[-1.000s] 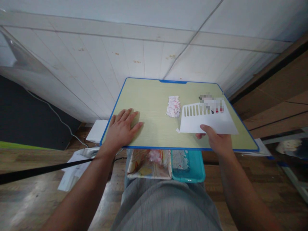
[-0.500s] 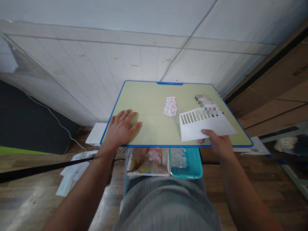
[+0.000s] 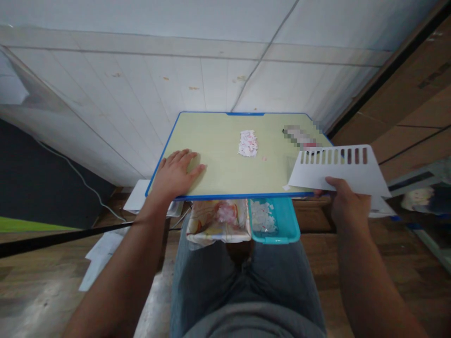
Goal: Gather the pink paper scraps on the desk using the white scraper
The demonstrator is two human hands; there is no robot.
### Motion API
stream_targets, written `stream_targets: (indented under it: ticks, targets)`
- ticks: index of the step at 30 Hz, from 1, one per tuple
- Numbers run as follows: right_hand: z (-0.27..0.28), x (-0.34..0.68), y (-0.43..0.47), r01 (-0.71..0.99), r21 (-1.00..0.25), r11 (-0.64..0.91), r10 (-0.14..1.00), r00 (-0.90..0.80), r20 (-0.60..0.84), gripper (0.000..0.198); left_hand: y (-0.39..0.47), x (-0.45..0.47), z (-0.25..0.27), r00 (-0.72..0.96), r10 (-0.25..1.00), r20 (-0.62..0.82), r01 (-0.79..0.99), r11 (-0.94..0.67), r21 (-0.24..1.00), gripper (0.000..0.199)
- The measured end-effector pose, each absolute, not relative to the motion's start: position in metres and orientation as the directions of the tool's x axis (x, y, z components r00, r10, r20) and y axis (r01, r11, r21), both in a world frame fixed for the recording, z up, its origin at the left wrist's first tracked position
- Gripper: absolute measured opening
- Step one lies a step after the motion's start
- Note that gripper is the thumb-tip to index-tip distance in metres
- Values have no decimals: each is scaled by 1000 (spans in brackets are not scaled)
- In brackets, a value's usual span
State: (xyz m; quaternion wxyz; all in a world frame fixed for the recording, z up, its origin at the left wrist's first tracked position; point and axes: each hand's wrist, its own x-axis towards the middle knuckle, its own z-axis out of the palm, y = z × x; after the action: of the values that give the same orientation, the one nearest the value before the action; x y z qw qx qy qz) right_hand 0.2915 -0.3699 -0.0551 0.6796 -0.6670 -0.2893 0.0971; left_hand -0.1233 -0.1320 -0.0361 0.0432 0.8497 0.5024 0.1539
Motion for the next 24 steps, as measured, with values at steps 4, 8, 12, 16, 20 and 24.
stream_targets:
  ticks: [4,8,12,16,20,24]
  targets:
    - [-51,283,-369,156,-980,124,537,820,198,31,-128,-123,-38,451,866,215,839,-494,230,64]
    - [-41,271,-364,201,-977,75,560,802,208,28,-127,-122,-39,432,878,208,859,-470,202,62]
    - [-35,270,-348,154,-987,52,701,698,146,31,-126,-125,-41,423,882,205,865,-461,199,61]
    - [-26,278,-311,96,-995,-18,749,661,50,30,-119,-130,-38,408,887,218,862,-453,227,56]
    - [-20,289,-268,47,-995,-89,740,672,-35,24,-98,-120,-22,335,935,116,910,-353,217,55]
    - [-21,284,-236,6,-991,-136,753,651,-99,22,-64,-82,-4,295,951,98,903,-311,297,56]
